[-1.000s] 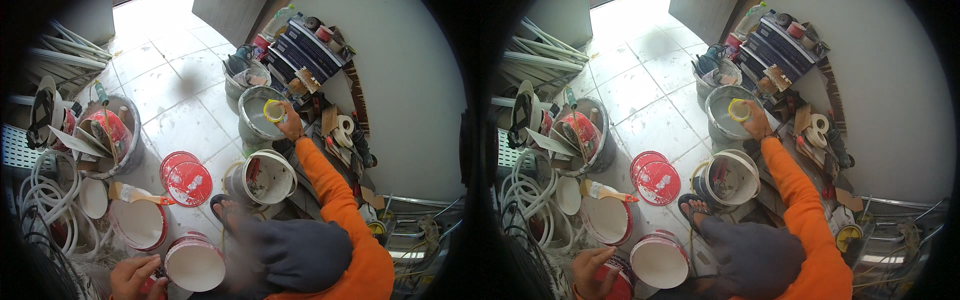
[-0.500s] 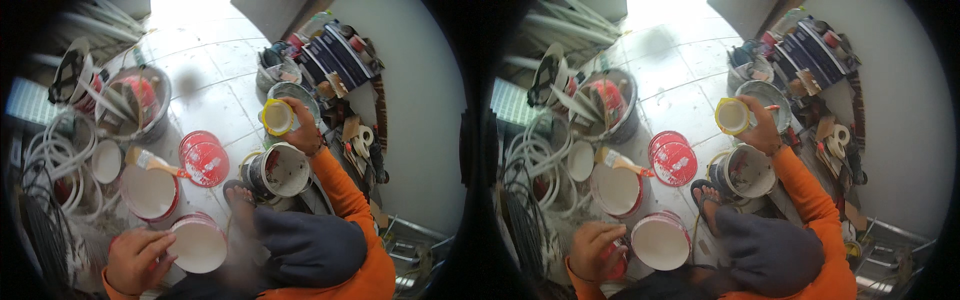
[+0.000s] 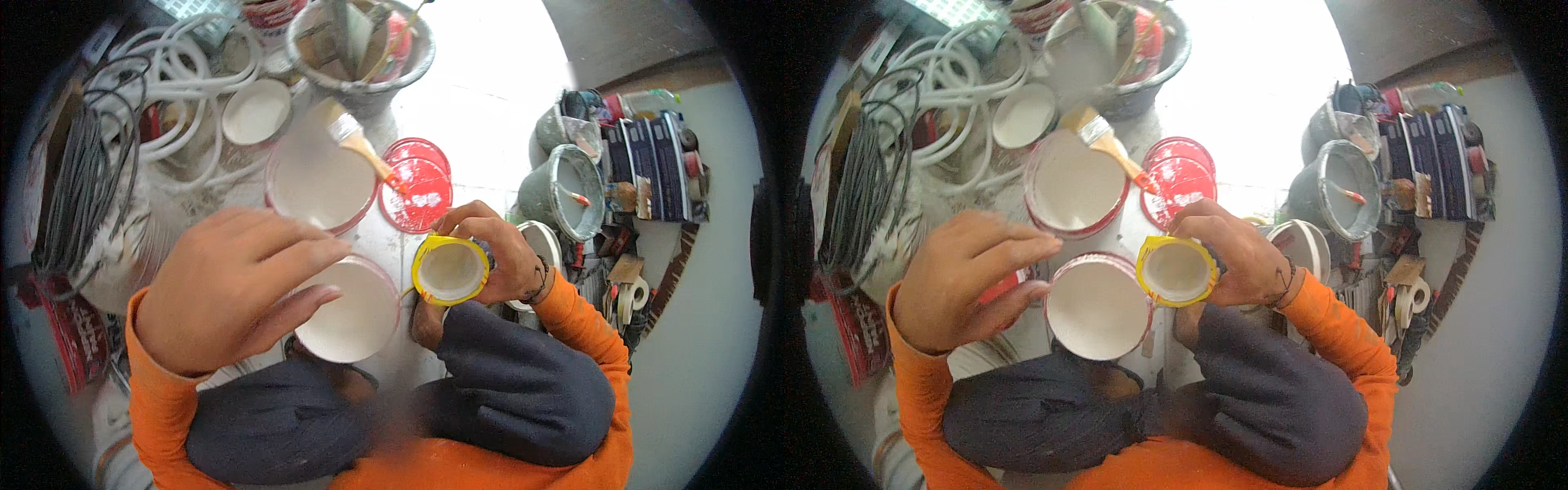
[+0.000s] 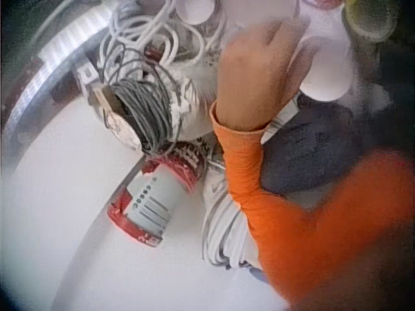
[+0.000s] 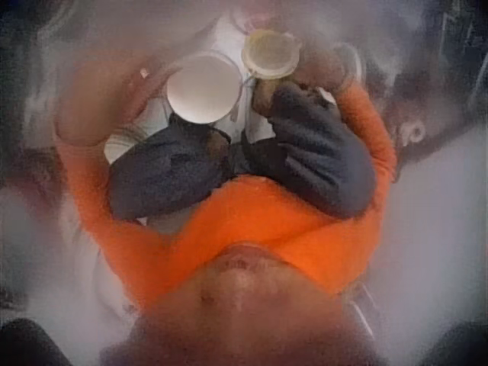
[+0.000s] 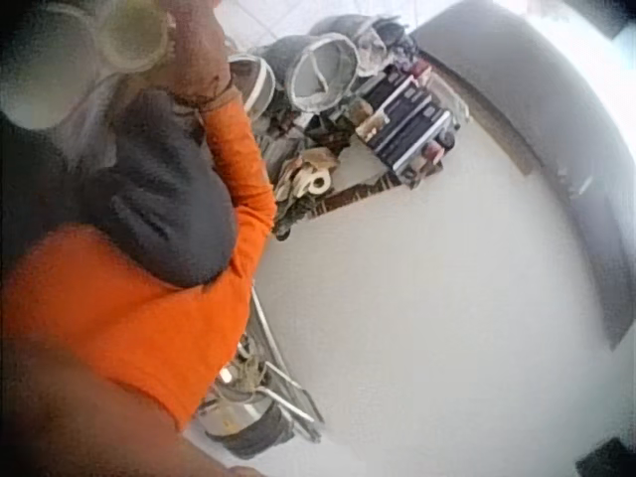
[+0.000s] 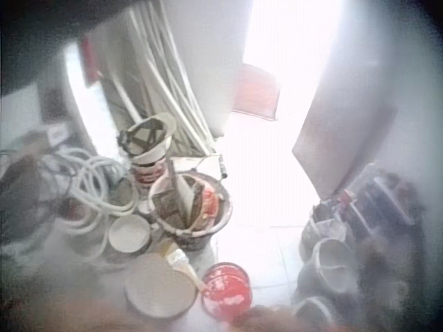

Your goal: The person pours liquid from a small yellow cup into a white paint bucket and stirs the contents with a stick. They handle multiple paint buckets and lids in a cluttered workspace.

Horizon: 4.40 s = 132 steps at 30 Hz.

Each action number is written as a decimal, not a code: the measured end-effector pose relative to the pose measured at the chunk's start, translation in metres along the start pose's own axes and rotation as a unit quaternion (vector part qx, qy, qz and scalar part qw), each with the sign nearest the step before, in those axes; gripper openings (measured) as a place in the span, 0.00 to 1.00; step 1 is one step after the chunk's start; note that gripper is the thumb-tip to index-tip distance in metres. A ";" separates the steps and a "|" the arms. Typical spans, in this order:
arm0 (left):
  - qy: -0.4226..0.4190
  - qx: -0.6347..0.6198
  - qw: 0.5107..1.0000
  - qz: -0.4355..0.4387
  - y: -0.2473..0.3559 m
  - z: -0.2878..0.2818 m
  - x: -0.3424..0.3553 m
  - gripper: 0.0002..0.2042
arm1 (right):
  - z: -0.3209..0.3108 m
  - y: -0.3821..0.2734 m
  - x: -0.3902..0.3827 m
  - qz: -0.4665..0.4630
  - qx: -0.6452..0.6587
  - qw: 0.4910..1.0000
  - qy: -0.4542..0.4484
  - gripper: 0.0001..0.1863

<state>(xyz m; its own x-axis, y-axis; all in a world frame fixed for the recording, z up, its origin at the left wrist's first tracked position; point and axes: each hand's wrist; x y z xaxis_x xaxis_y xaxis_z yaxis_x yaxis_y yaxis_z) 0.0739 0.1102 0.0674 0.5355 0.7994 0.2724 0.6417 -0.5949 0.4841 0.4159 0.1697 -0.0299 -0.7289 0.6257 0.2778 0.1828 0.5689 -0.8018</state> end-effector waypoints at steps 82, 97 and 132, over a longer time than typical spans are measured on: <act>-0.081 -0.063 0.992 -0.071 -0.024 0.023 -0.006 0.23 | -0.241 0.148 -0.166 0.539 -0.645 0.517 -0.163 0.24; -0.102 -0.085 0.988 -0.084 -0.022 0.032 -0.004 0.22 | -0.225 0.209 -0.196 0.554 -0.535 0.638 0.001 0.29; -0.093 -0.079 0.991 -0.063 -0.002 0.031 0.003 0.22 | -0.195 0.141 -0.187 0.298 -0.161 0.858 0.387 0.35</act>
<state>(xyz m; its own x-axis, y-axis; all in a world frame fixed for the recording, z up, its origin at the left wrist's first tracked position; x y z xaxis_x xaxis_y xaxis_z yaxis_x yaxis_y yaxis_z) 0.0910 0.1112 0.0414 0.5582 0.8281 0.0514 0.6232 -0.4592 0.6331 0.7067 0.2366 -0.0916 0.1900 0.9524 0.2382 0.6346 0.0660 -0.7700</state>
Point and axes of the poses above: each hand's wrist, its own x-axis towards the middle knuckle, its own z-axis out of the palm, y = z × x, and after that the axes turned 8 degrees about y, right-handed
